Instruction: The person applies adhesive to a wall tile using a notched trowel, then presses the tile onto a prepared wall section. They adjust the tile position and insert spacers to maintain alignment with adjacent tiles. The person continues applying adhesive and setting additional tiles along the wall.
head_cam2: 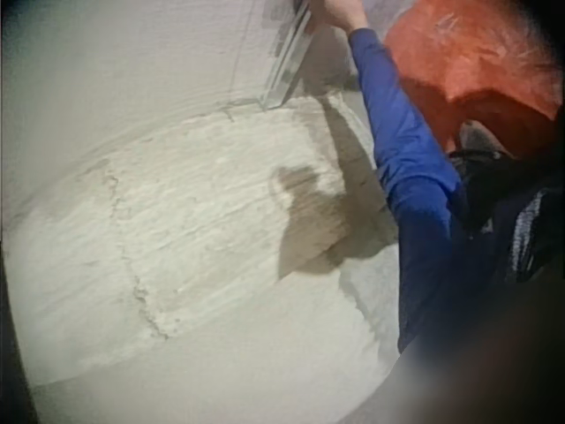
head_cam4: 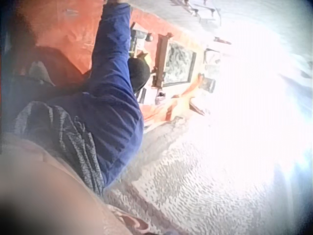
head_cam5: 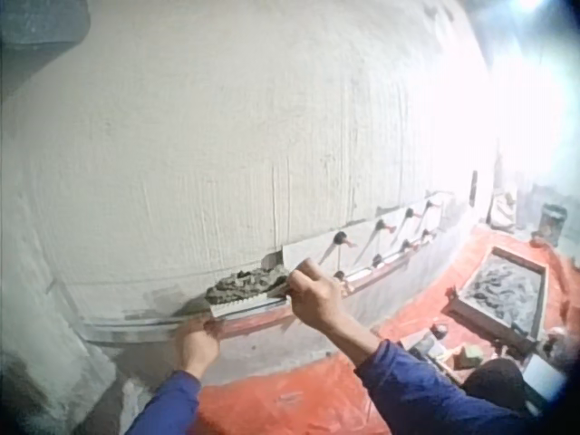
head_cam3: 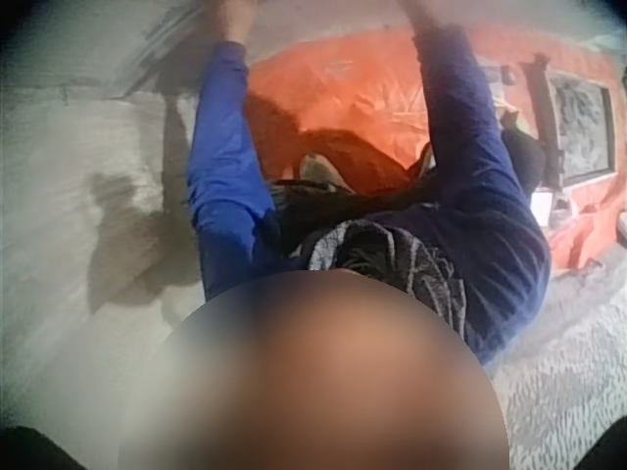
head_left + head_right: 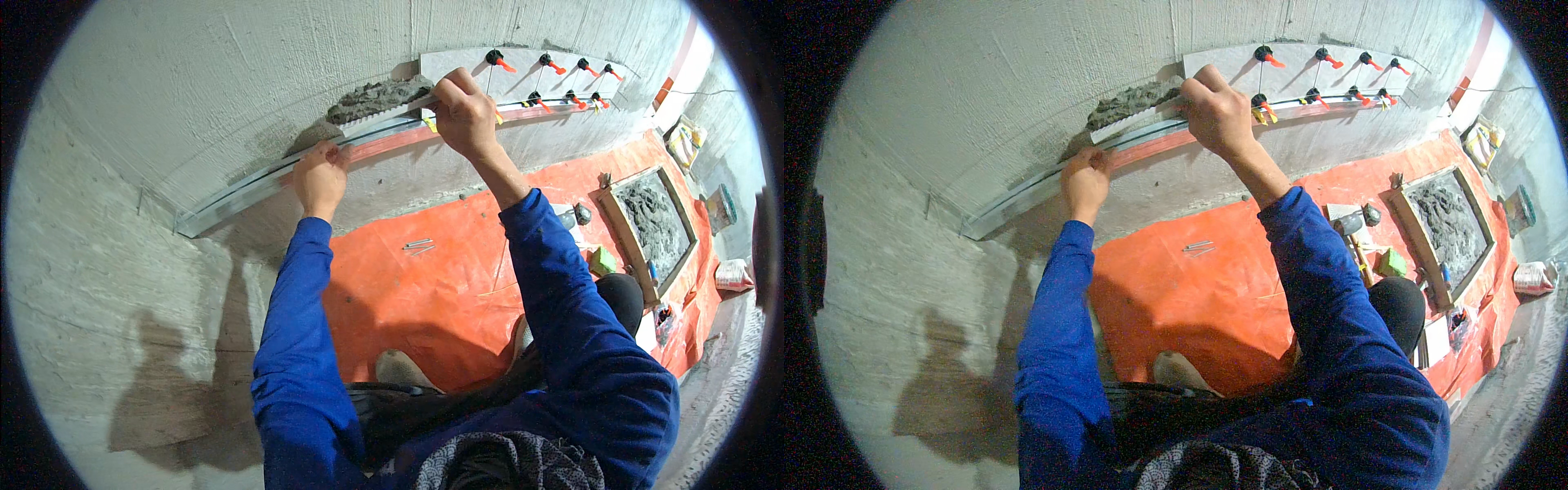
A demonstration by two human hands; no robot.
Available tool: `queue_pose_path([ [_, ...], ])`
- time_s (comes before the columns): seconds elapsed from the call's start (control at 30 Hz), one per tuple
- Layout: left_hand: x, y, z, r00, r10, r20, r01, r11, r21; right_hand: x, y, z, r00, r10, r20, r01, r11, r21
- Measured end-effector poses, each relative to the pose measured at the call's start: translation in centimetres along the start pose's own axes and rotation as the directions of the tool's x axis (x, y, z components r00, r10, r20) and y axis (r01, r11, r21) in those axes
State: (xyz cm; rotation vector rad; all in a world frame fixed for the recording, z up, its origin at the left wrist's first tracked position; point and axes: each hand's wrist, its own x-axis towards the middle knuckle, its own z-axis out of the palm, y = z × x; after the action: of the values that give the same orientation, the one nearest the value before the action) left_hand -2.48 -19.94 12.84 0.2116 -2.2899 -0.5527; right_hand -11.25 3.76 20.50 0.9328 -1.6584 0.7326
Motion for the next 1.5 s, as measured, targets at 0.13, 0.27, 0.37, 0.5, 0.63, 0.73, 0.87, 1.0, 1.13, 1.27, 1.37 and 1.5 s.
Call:
queue_pose_path([
  [0.13, -0.1, 0.0, 0.9, 0.993, -0.041, -0.111, 0.048, 0.997, 0.061, -0.9, 0.3, 0.9, 0.998, 0.047, 0.047, -0.047, 0.999, -0.004],
  [0.27, 0.4, 0.2, 1.4, 0.99, -0.057, -0.131, 0.067, 0.995, 0.072, -1.2, 0.6, 1.7, 0.992, 0.077, 0.097, -0.076, 0.997, -0.012],
  [0.37, 0.8, 0.5, 1.4, 0.987, -0.049, -0.156, 0.062, 0.995, 0.077, -1.3, 0.6, 2.2, 0.982, 0.095, 0.164, -0.09, 0.995, -0.037],
  [0.5, 1.1, 1.0, 1.3, 0.985, -0.1, -0.141, 0.108, 0.993, 0.052, -1.4, 0.5, 2.4, 0.961, 0.164, 0.224, -0.165, 0.986, -0.015],
  [0.63, 1.3, 1.3, 1.2, 0.984, -0.12, -0.133, 0.133, 0.987, 0.093, -0.9, 0.6, 2.5, 0.961, 0.183, 0.208, -0.192, 0.981, 0.021],
  [0.73, 1.5, 1.4, 1.2, 0.978, -0.197, -0.074, 0.2, 0.979, 0.041, -0.4, 0.9, 2.5, 0.955, 0.182, 0.235, -0.196, 0.98, 0.039],
  [0.87, 1.7, 1.4, 1.1, 0.974, -0.222, -0.036, 0.224, 0.97, 0.089, 0.4, 1.3, 2.8, 0.938, 0.19, 0.289, -0.208, 0.978, 0.032],
  [1.0, 2.1, 1.4, 1.2, 0.98, -0.193, -0.048, 0.195, 0.98, 0.047, 1.4, 1.9, 3.4, 0.923, 0.194, 0.331, -0.218, 0.975, 0.036],
  [1.13, 2.5, 1.3, 1.3, 0.976, -0.207, -0.071, 0.211, 0.976, 0.055, 2.3, 2.4, 4.0, 0.915, 0.18, 0.36, -0.222, 0.972, 0.08],
  [1.27, 2.6, 1.3, 1.3, 0.976, -0.203, -0.082, 0.206, 0.978, 0.026, 3.2, 2.9, 4.2, 0.888, 0.193, 0.417, -0.219, 0.976, 0.013],
  [1.37, 2.8, 1.4, 1.3, 0.974, -0.199, -0.107, 0.205, 0.978, 0.047, 3.9, 3.2, 4.5, 0.865, 0.207, 0.456, -0.235, 0.972, 0.005],
  [1.5, 3.0, 1.5, 1.2, 0.97, -0.234, -0.058, 0.237, 0.971, 0.039, 4.4, 3.5, 5.0, 0.874, 0.194, 0.445, -0.213, 0.977, -0.006],
])
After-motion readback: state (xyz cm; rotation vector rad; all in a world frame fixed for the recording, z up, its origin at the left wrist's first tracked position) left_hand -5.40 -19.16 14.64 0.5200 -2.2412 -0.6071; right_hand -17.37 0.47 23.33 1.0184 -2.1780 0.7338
